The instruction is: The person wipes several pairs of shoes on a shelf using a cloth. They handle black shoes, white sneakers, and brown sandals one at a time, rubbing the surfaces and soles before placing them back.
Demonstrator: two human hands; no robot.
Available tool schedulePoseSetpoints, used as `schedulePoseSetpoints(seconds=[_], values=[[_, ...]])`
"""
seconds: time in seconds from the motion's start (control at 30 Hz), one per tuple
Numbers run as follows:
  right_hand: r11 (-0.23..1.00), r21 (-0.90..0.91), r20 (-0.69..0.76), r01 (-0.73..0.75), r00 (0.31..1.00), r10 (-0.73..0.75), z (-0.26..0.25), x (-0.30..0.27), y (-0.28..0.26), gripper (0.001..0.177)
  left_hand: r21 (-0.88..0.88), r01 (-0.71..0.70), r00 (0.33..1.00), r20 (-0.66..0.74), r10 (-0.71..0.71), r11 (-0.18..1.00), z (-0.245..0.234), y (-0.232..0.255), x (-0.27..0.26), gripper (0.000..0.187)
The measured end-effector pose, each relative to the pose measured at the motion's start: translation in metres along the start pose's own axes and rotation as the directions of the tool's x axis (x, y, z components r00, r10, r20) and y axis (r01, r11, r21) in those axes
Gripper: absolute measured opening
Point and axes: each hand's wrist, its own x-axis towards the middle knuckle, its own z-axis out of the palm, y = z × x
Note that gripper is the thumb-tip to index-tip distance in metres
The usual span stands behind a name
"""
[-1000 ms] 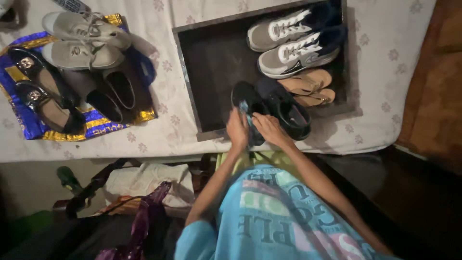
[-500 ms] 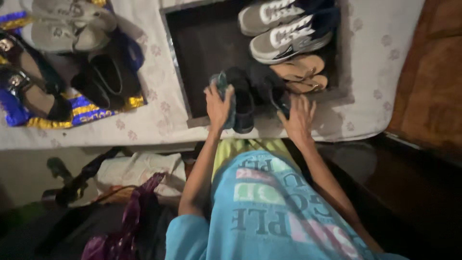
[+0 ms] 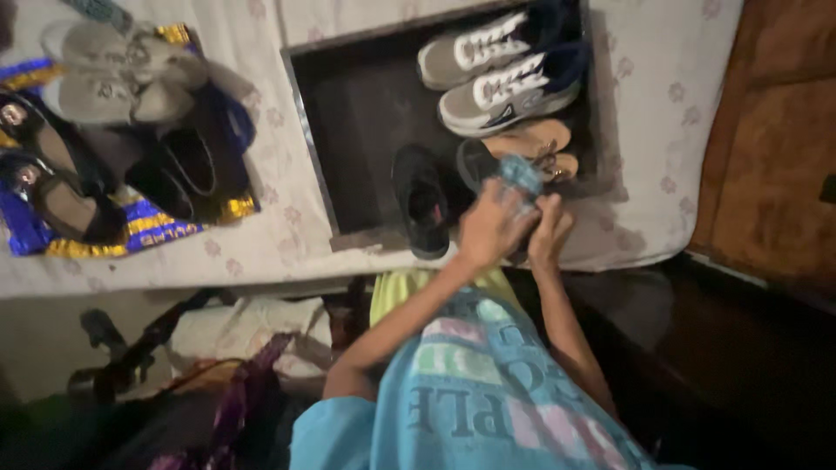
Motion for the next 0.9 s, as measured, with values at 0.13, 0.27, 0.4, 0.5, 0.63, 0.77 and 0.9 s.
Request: schedulePoseSetpoints(seconds=[0.13,0.27,0.4,0.5,0.63,0.77,0.9], values=[[0.981,0.104,0.017,0.161,0.986,-0.164,-0.049,-0.006,-0.033,0.054,0.427,0.013,0.988,0.134,-0.078,0.904,0.024,-0.016,0.063,0.016],[0.942,0.277,-0.028,0.190,0.981,-0.190,-0.057,-0.009,-0.008,0.047,0.147,0.041,0.993,0.108,-0.058,0.988,0.028,0.001,0.069,0.022],[0.632,-0.461,0.094,0.622,0.743,-0.663,-0.070,-0.009,-0.002,0.053,0.032,-0.188,0.982,0.022,0.187,0.982,0.024,0.050,0.008,0.028],[0.794,0.063,0.173,0.605,0.777,-0.606,-0.083,-0.027,-0.040,0.046,0.409,0.071,0.993,0.062,-0.105,0.910,0.012,-0.011,0.085,0.027],[0.952,0.041,0.119,0.303,0.945,-0.305,-0.085,-0.020,-0.059,0.051,0.137,0.084,0.996,0.001,-0.085,0.987,-0.003,0.020,0.061,0.031],[0.966,0.219,-0.041,0.136,0.991,-0.131,-0.082,-0.017,-0.052,0.033,0.162,-0.119,0.991,-0.037,0.126,0.980,0.017,0.036,0.021,0.028],[0.938,0.108,0.049,0.329,0.941,-0.336,-0.103,-0.033,-0.074,0.048,0.395,0.303,0.953,-0.102,-0.287,0.867,-0.026,-0.103,0.116,0.027]])
